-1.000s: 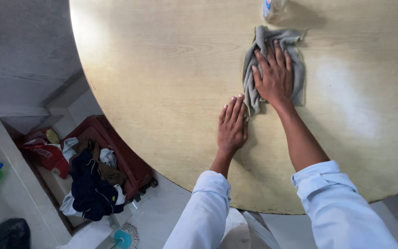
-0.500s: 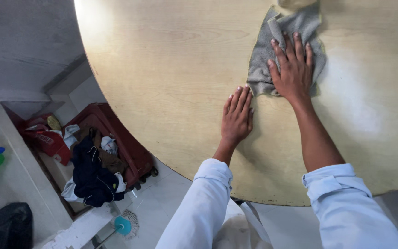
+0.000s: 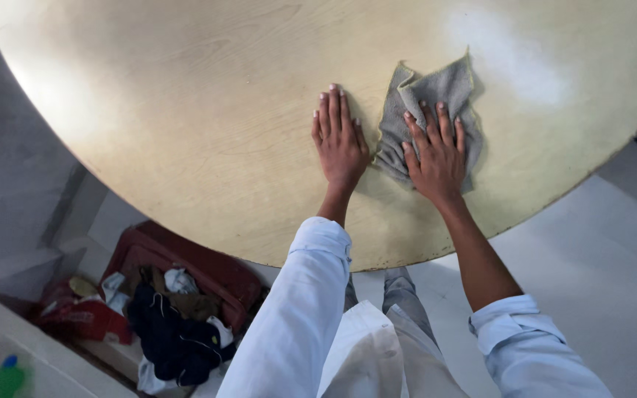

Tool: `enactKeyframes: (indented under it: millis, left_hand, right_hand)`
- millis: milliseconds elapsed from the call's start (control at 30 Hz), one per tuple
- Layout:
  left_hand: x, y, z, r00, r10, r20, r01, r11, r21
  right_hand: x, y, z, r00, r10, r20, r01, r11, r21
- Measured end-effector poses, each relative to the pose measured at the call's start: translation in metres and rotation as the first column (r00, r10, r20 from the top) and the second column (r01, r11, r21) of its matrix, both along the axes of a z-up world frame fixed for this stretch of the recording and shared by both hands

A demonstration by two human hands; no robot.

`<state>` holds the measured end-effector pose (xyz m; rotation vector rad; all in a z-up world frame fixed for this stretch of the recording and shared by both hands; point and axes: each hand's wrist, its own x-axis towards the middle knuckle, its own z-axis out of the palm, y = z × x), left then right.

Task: The person wipes the surface of a large, round, light-colored wooden table using a grey cloth. A spray bottle is visible on the table but is not used during the clip. The person moves the cloth in circular and back-and-forth motions across the table surface.

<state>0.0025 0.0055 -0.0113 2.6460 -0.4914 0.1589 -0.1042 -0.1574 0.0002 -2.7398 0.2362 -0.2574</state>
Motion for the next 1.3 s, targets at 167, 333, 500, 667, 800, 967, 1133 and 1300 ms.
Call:
enactKeyframes:
  millis: [167, 333, 500, 667, 800, 967, 1133, 1300]
  left_hand:
    - [-0.002, 0.006, -0.008, 0.999, -0.033, 0.008, 0.034, 0.997, -0.064]
    - [0.014, 0.025, -0.011, 0.984, -0.174, -0.024, 0.172, 0.981, -0.09]
    - [0.063, 0.094, -0.008, 0.959, -0.283, 0.031, 0.285, 0.957, -0.056]
    - [0.09, 0.142, -0.002, 0.974, -0.193, 0.116, 0.197, 0.98, -0.025]
    - [0.085, 0.143, 0.003, 0.981, -0.139, 0.132, 0.138, 0.99, 0.017]
    - [0.088, 0.139, 0.011, 0.982, -0.142, 0.124, 0.139, 0.99, 0.032]
    - [0.088, 0.141, 0.013, 0.987, -0.14, 0.085, 0.137, 0.99, 0.04]
    - [0.089, 0.139, 0.014, 0.994, -0.11, 0.028, 0.108, 0.992, 0.065]
  right_hand:
    - [-0.073, 0.057, -0.008, 0.979, -0.204, -0.003, 0.204, 0.979, 0.017]
    - [-0.089, 0.117, -0.012, 0.947, -0.321, -0.001, 0.321, 0.947, -0.011]
    - [-0.064, 0.156, -0.01, 0.954, -0.298, 0.036, 0.297, 0.954, 0.041]
    - [-0.007, 0.166, -0.008, 0.98, -0.201, 0.017, 0.2, 0.98, 0.013]
    - [0.056, 0.157, -0.008, 0.992, -0.121, 0.036, 0.121, 0.993, 0.007]
    - [0.131, 0.131, -0.002, 0.999, -0.032, 0.034, 0.031, 0.999, 0.016]
    - [0.185, 0.104, -0.001, 0.998, 0.049, 0.043, -0.048, 0.999, -0.026]
    - [0.221, 0.086, 0.001, 0.996, 0.069, 0.048, -0.07, 0.998, 0.003]
